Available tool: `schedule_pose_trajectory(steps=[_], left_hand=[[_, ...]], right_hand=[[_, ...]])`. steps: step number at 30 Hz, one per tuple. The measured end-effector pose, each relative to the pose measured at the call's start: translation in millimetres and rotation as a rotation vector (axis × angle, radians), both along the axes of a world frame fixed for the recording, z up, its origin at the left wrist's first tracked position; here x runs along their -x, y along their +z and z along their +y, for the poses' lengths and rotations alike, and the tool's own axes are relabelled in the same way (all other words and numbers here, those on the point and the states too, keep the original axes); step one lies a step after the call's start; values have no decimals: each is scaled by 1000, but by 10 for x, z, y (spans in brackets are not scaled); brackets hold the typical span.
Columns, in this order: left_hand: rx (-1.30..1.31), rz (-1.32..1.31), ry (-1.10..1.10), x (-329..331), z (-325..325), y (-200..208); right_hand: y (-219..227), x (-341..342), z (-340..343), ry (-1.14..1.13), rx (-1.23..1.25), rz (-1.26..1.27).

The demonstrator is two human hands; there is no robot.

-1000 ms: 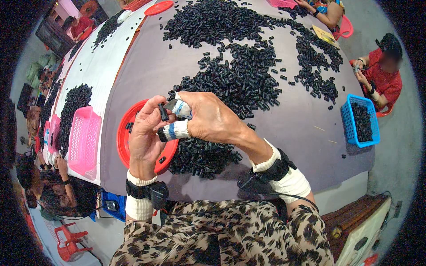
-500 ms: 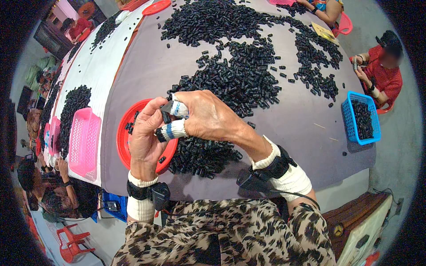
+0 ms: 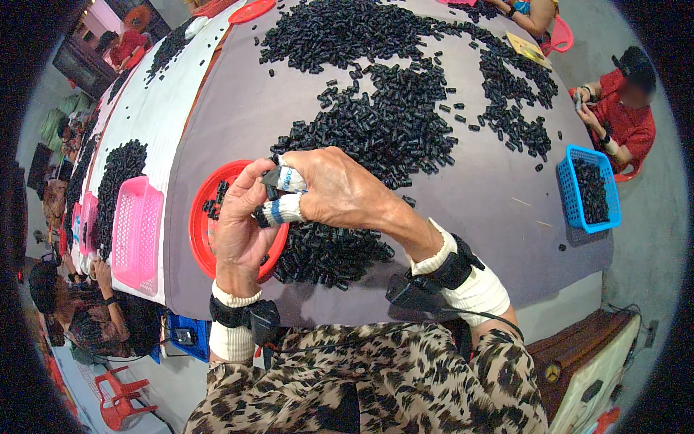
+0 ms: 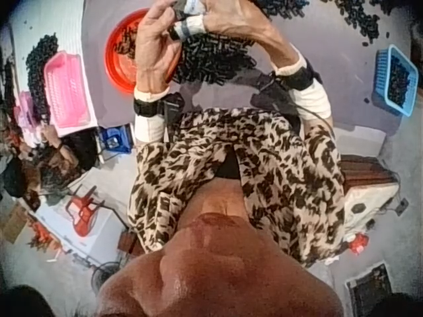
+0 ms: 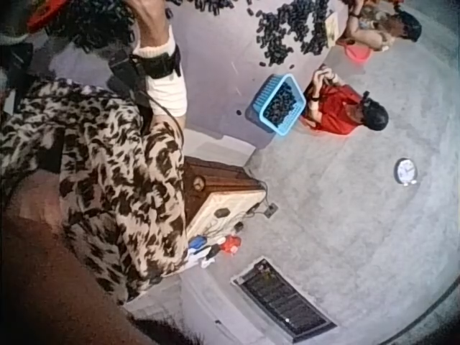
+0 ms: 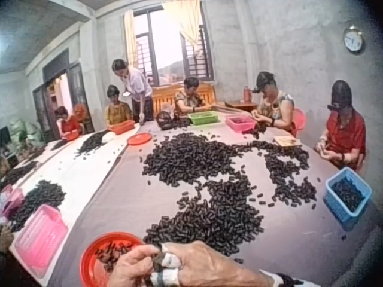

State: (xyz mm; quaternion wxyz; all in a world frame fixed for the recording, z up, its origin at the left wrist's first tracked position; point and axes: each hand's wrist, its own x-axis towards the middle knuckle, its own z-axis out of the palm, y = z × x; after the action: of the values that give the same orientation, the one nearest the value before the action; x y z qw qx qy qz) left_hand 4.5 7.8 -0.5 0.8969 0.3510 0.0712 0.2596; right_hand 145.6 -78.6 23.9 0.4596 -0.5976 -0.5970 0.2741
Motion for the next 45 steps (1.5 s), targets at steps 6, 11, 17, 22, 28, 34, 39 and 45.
schedule_pose_trajectory(steps=[6, 11, 17, 22, 28, 34, 39, 45], left_hand=[[4, -1, 12, -19, -37, -6], [6, 11, 21, -27, -46, 24], [-56, 47, 23, -30, -61, 70], [-113, 61, 40, 2, -59, 86], [-142, 100, 53, 7, -57, 112], [-200, 120, 79, 28, -22, 112], [-197, 158, 96, 36, -39, 162], [-197, 164, 91, 37, -26, 142]], right_hand=[[-10, -17, -14, 2, -47, -32], [3, 0, -28, -5, -10, 32], [-51, -42, -47, -12, 36, 159], [6, -26, -48, -9, 41, 73], [-39, -31, -37, -3, 6, 42], [24, -42, -51, 16, 66, -52], [24, -18, -40, 13, 19, -13], [22, -17, -54, 18, 21, -5]])
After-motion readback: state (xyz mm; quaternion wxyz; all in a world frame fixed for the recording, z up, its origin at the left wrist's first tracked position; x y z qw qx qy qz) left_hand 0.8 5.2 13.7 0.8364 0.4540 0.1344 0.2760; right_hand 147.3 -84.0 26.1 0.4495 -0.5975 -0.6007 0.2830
